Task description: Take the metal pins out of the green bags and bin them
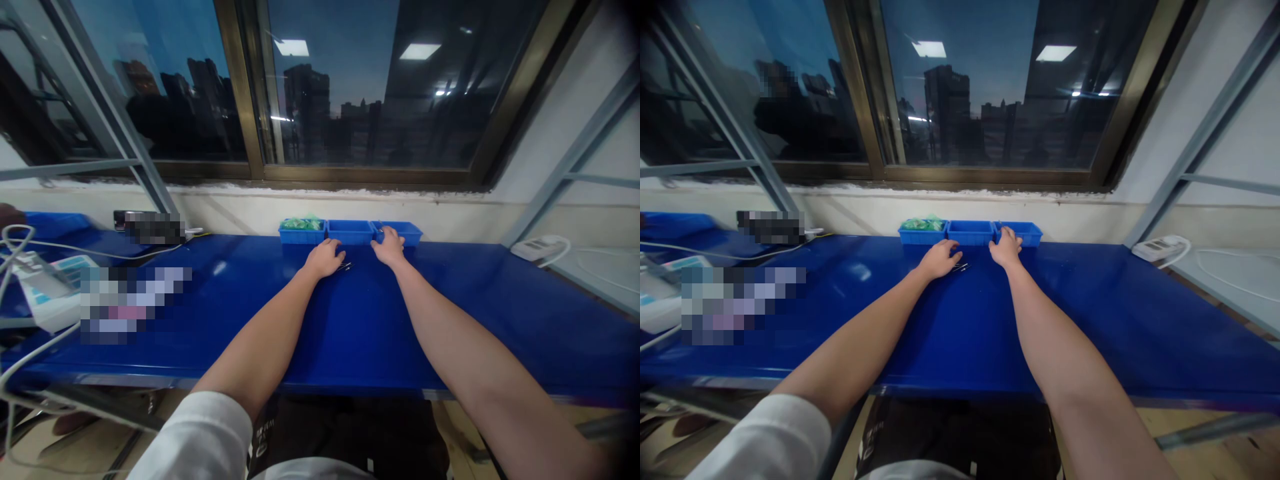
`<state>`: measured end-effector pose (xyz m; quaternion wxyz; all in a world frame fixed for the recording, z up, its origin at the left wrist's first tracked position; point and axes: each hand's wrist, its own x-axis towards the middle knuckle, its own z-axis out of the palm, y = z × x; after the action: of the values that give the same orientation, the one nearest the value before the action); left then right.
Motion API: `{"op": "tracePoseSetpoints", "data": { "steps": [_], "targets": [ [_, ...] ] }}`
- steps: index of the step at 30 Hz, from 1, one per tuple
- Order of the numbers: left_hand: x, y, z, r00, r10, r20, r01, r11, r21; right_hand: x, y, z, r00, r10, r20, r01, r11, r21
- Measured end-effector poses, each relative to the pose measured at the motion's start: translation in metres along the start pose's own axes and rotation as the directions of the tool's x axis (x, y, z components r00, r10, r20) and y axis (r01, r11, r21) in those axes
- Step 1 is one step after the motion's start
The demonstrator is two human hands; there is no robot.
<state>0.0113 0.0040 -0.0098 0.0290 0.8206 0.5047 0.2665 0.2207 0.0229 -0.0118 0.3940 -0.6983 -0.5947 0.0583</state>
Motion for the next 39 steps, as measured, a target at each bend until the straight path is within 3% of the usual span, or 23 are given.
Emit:
{"op": "tracePoseSetpoints", "data": {
  "steps": [4,7,10,12,15,17,21,32,39],
  "targets": [
    [-0.001,-0.001,0.0,0.999,-0.01,0.034,0.01,1.0,0.019,0.0,0.003,0.002,0.998,-0.004,0.057,0.002,0.999,0.036],
    [-0.003,0.001,-0.003,0.996,-0.001,0.093,-0.003,0.999,0.049,-0.002,0.003,0.003,0.998,-0.056,0.026,0.054,0.996,0.072],
    [-0.005,0.004,-0.007,0.972,0.028,0.235,-0.045,0.997,0.069,-0.004,-0.002,0.002,0.988,-0.134,-0.076,0.139,0.988,0.072],
    [-0.007,0.007,-0.009,0.939,0.016,0.344,-0.049,0.995,0.089,-0.007,-0.007,0.002,0.967,-0.242,-0.081,0.248,0.965,0.079],
    [-0.008,0.009,-0.008,0.898,-0.024,0.439,-0.032,0.992,0.119,-0.014,-0.016,0.004,0.896,-0.432,0.099,0.418,0.898,0.137],
    [-0.007,0.009,-0.006,0.89,-0.025,0.456,-0.033,0.993,0.117,-0.019,-0.021,0.006,0.839,-0.489,0.239,0.464,0.872,0.156],
    [-0.005,0.007,-0.003,0.889,-0.011,0.457,-0.039,0.994,0.1,-0.025,-0.026,0.01,0.784,-0.498,0.37,0.482,0.865,0.141],
    [-0.002,0.01,-0.002,0.864,0.029,0.503,-0.074,0.995,0.071,-0.023,-0.027,0.017,0.783,-0.506,0.361,0.495,0.859,0.13],
    [-0.001,0.013,-0.005,0.872,0.018,0.488,-0.058,0.996,0.068,-0.02,-0.023,0.009,0.77,-0.454,0.448,0.353,0.888,0.294]
  ]
}}
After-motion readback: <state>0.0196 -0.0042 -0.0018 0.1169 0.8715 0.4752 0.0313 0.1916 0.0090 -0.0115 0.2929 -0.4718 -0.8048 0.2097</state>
